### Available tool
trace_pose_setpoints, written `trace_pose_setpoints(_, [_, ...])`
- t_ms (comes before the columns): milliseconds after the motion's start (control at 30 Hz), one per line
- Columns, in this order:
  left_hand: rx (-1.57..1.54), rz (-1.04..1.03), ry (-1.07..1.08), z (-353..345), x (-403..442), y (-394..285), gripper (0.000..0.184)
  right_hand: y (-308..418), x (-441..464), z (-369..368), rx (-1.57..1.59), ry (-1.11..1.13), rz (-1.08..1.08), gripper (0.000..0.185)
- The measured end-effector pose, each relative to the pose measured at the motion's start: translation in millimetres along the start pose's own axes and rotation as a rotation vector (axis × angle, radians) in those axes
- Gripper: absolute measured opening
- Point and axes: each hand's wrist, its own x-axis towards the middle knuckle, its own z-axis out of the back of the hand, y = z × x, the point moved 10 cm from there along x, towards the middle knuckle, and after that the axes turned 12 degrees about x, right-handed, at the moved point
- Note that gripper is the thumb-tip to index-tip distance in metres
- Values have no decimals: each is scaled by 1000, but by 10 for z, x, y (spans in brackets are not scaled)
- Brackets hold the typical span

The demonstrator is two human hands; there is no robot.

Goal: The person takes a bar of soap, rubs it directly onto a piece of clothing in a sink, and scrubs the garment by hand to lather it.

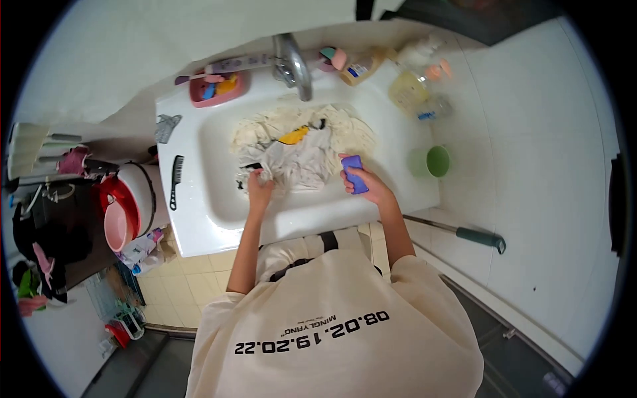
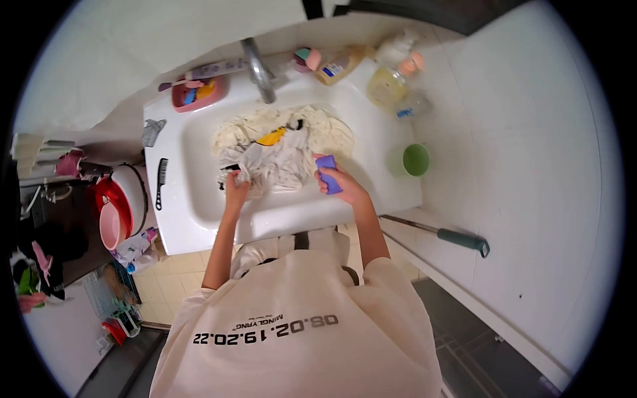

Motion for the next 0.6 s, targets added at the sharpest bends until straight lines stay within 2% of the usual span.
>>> trace_pose_setpoints(100, [-49,56,-1,43,-32,-65,40,81,-141,240,-242,-81,-27,46])
trace_pose_setpoints(133, [-45,54,17,35,-52,-160,40,81,-142,269,-229,-94,-22,46])
trace_pose_setpoints(200, [-207,223,53,26,-125,-205,40,110,-90,273,-513,-115,49,50])
trace_pose_setpoints(233, [-228,265,79,31,-173,-329,44,80,-16,292,-501,-125,50,50])
trace_pose_setpoints(267, [-221,267,91,-48,-179,-276,44,24,85,352,-648,-173,5,52])
trace_pose_setpoints(300, [-207,135,110,-143,-161,-313,46,-41,177,427,-796,-219,-45,54])
trace_pose_setpoints(333, [-191,2,126,-188,-168,-379,48,-134,317,494,-786,-222,-50,54])
trace_pose_setpoints(367, [-102,-50,190,-247,-232,-504,56,-154,466,617,-1085,-285,-14,56])
trace_pose_setpoints(400, [-97,-45,193,-276,-284,-556,56,-159,567,699,-1387,-344,24,57])
trace_pose_setpoints(433, [-204,40,274,-384,-349,-530,61,-241,630,757,-1381,-340,19,57])
trace_pose_setpoints(467, [-315,123,352,-494,-405,-508,66,-206,677,733,-1481,-346,138,60])
trace_pose_setpoints(500, [-476,218,325,-562,-440,-410,69,-143,695,646,-1579,-350,260,62])
trace_pose_setpoints(533, [-474,222,324,-606,-449,-364,69,-137,747,653,-1577,-348,257,62])
trace_pose_setpoints(600, [-766,659,176,-719,-571,48,59,-51,791,754,-1491,-470,243,65])
